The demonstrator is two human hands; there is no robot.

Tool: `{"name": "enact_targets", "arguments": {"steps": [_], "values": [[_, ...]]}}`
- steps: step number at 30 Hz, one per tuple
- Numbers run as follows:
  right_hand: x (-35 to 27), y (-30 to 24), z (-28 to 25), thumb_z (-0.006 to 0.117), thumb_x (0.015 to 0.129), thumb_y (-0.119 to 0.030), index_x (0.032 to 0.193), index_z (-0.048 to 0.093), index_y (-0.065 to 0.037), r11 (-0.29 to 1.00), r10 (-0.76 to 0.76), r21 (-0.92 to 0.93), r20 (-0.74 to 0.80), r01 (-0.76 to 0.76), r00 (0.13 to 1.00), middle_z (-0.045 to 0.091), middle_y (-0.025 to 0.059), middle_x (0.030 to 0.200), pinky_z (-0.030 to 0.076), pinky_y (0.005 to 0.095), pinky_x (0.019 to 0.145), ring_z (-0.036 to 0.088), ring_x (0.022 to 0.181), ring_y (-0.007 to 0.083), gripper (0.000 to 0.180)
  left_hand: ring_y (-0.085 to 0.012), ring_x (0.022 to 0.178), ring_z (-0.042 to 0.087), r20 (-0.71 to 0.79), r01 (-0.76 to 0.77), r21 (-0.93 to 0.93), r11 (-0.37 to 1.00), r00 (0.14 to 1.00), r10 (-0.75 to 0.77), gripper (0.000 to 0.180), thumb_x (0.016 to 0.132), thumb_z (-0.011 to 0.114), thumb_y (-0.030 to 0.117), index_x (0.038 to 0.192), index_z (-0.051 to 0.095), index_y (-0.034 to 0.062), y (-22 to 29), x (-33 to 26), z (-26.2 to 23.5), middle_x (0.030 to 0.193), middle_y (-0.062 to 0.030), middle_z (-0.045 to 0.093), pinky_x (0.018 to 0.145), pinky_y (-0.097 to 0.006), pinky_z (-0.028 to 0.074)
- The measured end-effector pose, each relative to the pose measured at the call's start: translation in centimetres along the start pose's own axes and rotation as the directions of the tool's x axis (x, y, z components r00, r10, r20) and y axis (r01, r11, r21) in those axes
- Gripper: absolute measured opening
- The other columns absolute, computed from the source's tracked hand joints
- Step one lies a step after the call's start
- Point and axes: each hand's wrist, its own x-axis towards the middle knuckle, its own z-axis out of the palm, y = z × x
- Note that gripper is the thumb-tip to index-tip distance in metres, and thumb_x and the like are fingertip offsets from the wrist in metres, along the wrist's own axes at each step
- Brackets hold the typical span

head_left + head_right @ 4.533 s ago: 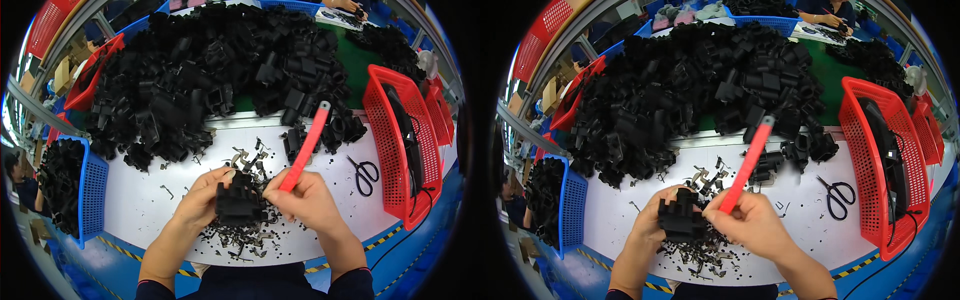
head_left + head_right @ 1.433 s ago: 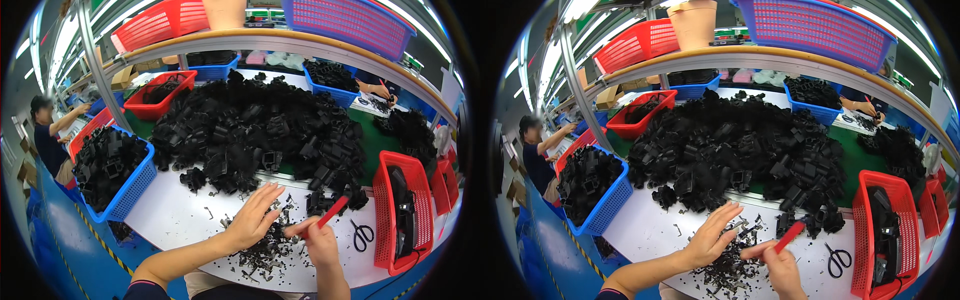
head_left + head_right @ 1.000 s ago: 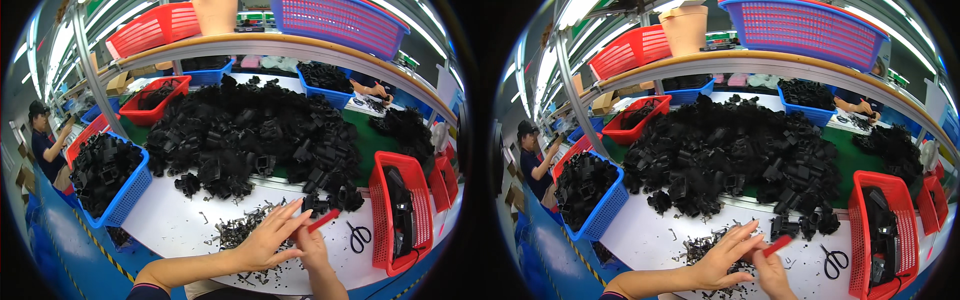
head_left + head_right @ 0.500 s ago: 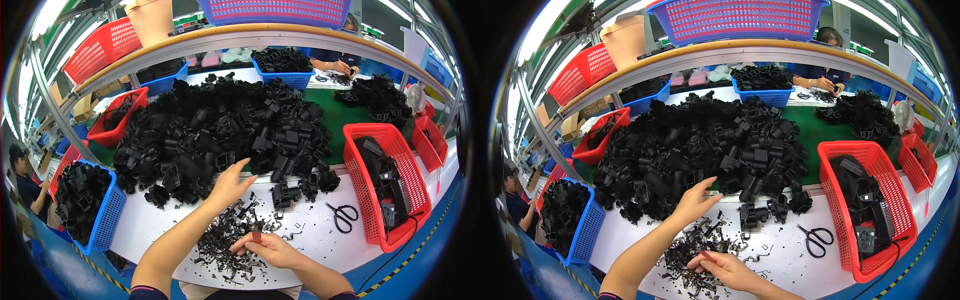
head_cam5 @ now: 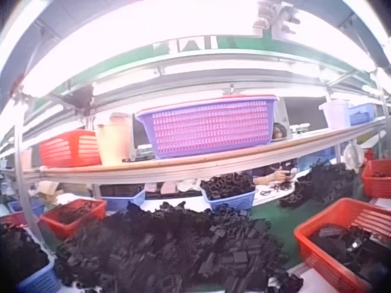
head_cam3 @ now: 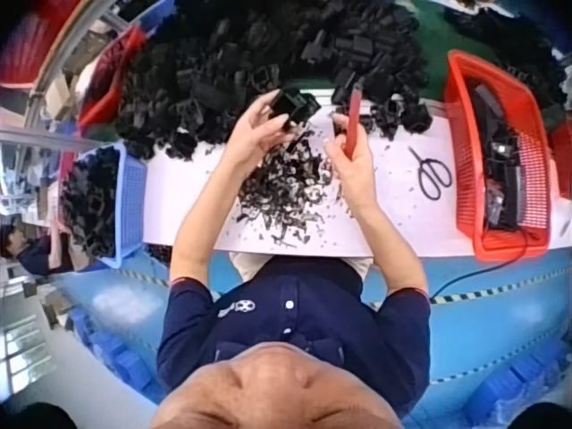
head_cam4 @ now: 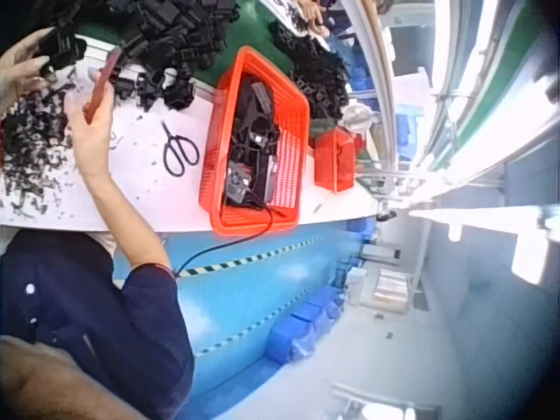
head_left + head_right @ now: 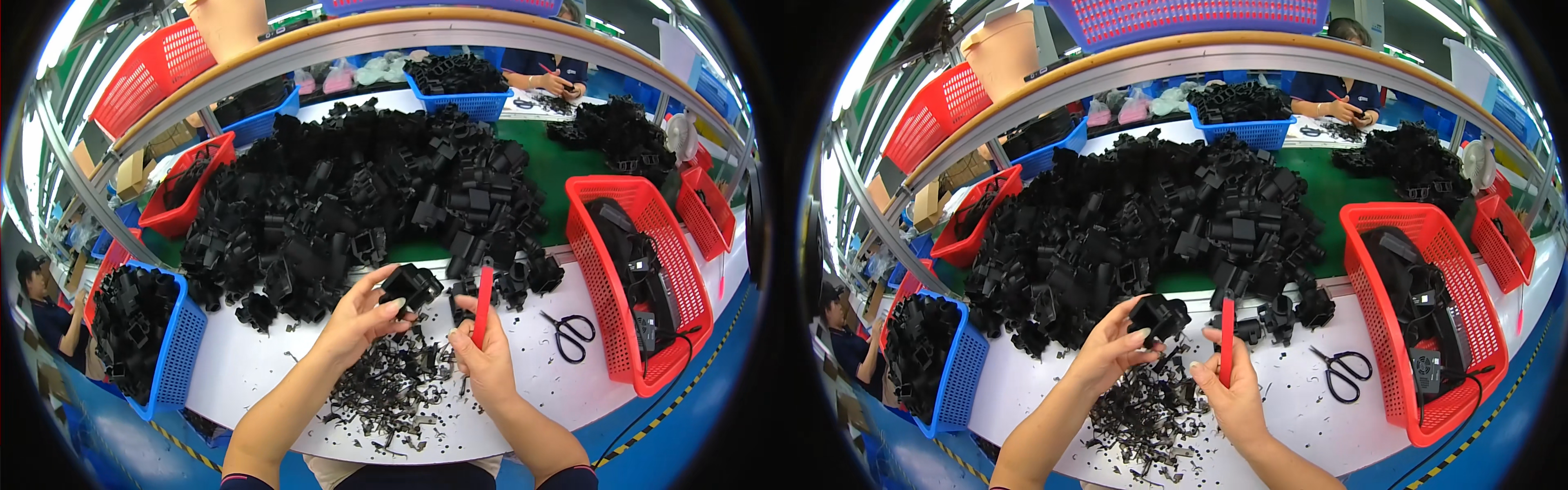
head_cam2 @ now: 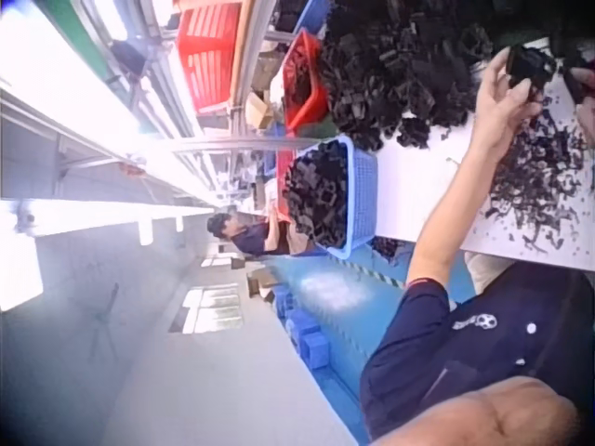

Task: The worker is using a scraper and scissors to trim excess material from black plastic molded components at a factory workbench.

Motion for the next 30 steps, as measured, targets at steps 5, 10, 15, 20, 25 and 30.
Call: {"name": "enact_targets", "arguments": {"steps": [5, 10, 15, 20, 25, 30], "values": [[-0.3, -0.3, 2.7, 0.064, 0.080, -0.005, 0.128, 0.034, -0.005, 1.000, -0.021, 0.023, 0.181, 0.017, 0.983, 0.053, 0.0023, 0.093, 0.042, 0.0190, 0.070, 0.051, 0.079, 0.0053, 0.057, -0.0210, 0.106, 0.050, 0.064, -0.064, 0.037, 0.997, 0.996, 0.062, 0.064, 0.077, 0.064, 0.007, 0.131, 0.031, 0.0054, -0.9, -4.4, 0.2, 0.117, -0.0130, 0.045, 0.084, -0.033, 0.050], [0.2, -1.1, 3.1, 0.064, 0.079, -0.002, 0.119, 0.043, -0.004, 0.998, -0.018, -0.053, 0.340, 0.038, 0.940, 0.051, 0.0059, 0.104, 0.044, 0.0209, 0.078, 0.053, 0.093, 0.0085, 0.045, -0.0211, 0.109, 0.047, 0.119, -0.286, 0.217, 0.933, 0.957, 0.266, 0.064, 0.076, 0.067, 0.006, 0.130, 0.033, 0.0041, -1.3, -5.6, -0.2, 0.116, -0.0101, 0.045, 0.090, -0.033, 0.042], [0.4, -2.3, 3.3, 0.065, 0.075, 0.001, 0.114, 0.047, -0.004, 0.980, 0.083, -0.200, 0.420, 0.003, 0.904, 0.054, 0.0064, 0.099, 0.048, 0.0239, 0.077, 0.056, 0.090, 0.0100, 0.043, -0.0201, 0.106, 0.049, 0.182, -0.235, 0.006, 0.972, 0.956, 0.230, 0.075, 0.077, 0.067, 0.035, 0.134, 0.028, 0.0048, -1.4, -5.8, -2.1, 0.115, -0.0090, 0.045, 0.087, -0.031, 0.043], [0.7, -1.2, 3.0, 0.068, 0.071, -0.002, 0.114, 0.049, -0.005, 0.944, 0.019, -0.283, 0.553, 0.167, 0.833, 0.056, 0.0058, 0.097, 0.049, 0.0282, 0.082, 0.057, 0.093, 0.0127, 0.046, -0.0214, 0.107, 0.050, 0.201, -0.011, -0.184, 0.983, 0.978, 0.049, 0.086, 0.077, 0.061, 0.051, 0.137, 0.022, 0.0037, -1.2, -5.9, -2.6, 0.115, -0.0094, 0.046, 0.085, -0.030, 0.045], [0.4, -1.1, 3.6, 0.070, 0.069, -0.006, 0.116, 0.050, -0.009, 0.940, 0.015, -0.298, 0.529, 0.169, 0.849, 0.055, 0.0036, 0.092, 0.049, 0.0241, 0.075, 0.056, 0.084, 0.0106, 0.051, -0.0239, 0.106, 0.050, 0.172, 0.115, -0.161, 0.980, 0.981, -0.087, 0.080, 0.071, 0.069, 0.044, 0.130, 0.032, 0.0050, -1.3, -5.9, -2.6, 0.114, -0.0118, 0.047, 0.088, -0.035, 0.045], [0.2, -0.6, 3.2, 0.064, 0.074, 0.000, 0.103, 0.057, 0.000, 0.951, 0.076, -0.308, 0.231, -0.001, 0.970, 0.046, -0.0048, 0.066, 0.029, 0.0159, 0.049, 0.036, 0.053, 0.0005, 0.030, -0.0238, 0.104, 0.052, -0.059, -0.193, -0.132, 0.972, 0.981, 0.186, 0.059, 0.063, 0.077, 0.019, 0.108, 0.040, 0.0094, -1.5, -5.7, -2.6, 0.115, -0.0148, 0.048, 0.090, -0.037, 0.043]]}}
